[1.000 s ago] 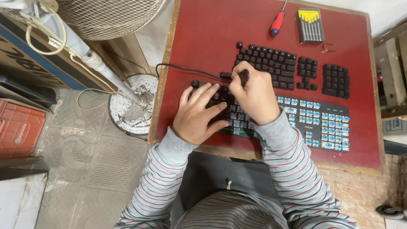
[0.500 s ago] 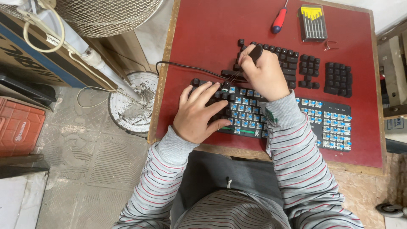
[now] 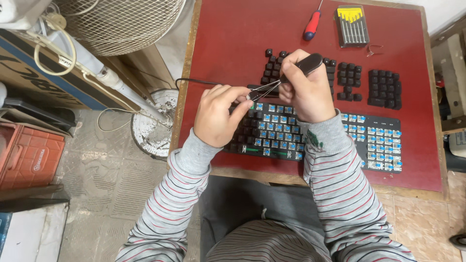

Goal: The person uses a keycap puller to remove keycaps from a mechanical keyboard. They systematically lift each keycap and place them on the table, exposing the blue switches underneath.

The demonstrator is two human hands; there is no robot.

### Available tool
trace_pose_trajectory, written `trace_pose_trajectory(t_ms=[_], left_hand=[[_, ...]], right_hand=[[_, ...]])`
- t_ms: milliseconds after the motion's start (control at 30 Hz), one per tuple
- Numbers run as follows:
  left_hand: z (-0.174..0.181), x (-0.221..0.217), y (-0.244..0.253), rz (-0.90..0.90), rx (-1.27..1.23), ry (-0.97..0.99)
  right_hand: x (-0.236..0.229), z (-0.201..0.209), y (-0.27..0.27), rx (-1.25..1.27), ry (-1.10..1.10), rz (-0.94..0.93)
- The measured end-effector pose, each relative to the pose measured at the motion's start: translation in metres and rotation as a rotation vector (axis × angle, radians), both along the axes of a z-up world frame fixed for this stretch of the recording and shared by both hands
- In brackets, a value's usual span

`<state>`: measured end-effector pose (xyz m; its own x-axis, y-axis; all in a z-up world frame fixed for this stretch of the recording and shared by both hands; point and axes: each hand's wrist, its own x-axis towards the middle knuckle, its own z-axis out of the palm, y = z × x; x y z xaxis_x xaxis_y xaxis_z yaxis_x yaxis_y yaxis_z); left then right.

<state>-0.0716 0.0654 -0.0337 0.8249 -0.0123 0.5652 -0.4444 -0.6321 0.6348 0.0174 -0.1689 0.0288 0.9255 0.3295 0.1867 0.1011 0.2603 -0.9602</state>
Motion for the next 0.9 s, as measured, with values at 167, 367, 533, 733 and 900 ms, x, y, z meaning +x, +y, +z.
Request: trace_pose_trajectory(t_ms=[167, 367, 533, 733, 900], left_hand=[[0.027, 0.016, -0.010, -0.125, -0.031, -0.109], [0.039, 0.024, -0.018, -0.165, -0.050, -0.118], [0.061, 0.026, -0.021, -0.273, -0.083, -0.127], [0.085, 0.029, -0.018, -0.281, 0.363, -0.405], [0.067, 0.042, -0.021, -0.218, 0.580, -0.517]], right_hand=[[0.006, -0.010, -0.006, -0.034, -0.019, 0.123], [-0.007, 0.007, -0.011, -0.042, 0.061, 0.211], [0.001, -0.002, -0.030, 0.049, 0.046, 0.257], [-0.001, 0.001, -0.038, -0.057, -0.135, 0.269], [-0.001, 0.001, -0.036, -0.073, -0.182, 0.234]])
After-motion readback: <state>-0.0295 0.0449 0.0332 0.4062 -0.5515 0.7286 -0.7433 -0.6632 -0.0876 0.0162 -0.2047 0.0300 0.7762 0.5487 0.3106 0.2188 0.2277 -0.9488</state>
